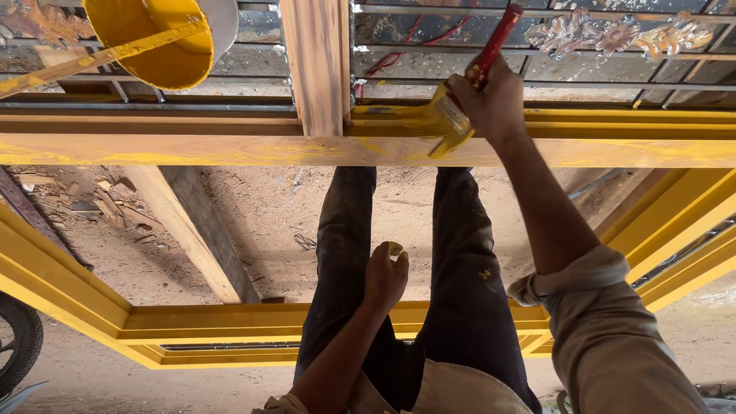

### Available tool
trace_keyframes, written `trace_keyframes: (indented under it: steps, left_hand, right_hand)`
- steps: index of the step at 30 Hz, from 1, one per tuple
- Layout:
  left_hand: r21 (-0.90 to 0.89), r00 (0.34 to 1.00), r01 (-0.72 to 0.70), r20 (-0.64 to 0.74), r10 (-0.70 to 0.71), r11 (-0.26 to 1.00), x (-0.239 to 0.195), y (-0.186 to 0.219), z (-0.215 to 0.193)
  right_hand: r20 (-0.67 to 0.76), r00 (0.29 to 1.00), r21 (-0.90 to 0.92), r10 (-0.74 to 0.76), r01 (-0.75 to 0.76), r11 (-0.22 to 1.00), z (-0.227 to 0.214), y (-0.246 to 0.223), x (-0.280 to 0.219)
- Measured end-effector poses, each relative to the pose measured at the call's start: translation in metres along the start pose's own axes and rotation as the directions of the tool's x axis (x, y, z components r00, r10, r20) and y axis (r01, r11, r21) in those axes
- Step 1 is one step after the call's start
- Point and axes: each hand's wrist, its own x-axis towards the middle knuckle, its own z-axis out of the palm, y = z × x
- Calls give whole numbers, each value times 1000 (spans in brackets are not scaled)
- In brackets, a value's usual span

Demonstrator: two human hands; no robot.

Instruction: The person paints wooden window and door frames yellow using a paintbrush, dipping the brush into a paint can and applying yellow paint along the frame rails and edges, working across different sections of the frames.

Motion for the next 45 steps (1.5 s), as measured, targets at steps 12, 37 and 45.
trace_keyframes:
  steps: [12,37,45]
  left_hand:
    - [14,1000,-4,-4,4,1000,1,-6,7]
    - [-8,996,67,59,-67,998,4,7,10]
    - [61,998,65,23,-66,996,7,7,16]
  right_hand:
    - [233,957,458,-173,49,888,0,-69,-4]
    - [209,976,446,-64,-37,894,4,-31,-21]
    - [6,958,276,287,-277,920,-265,176,-73]
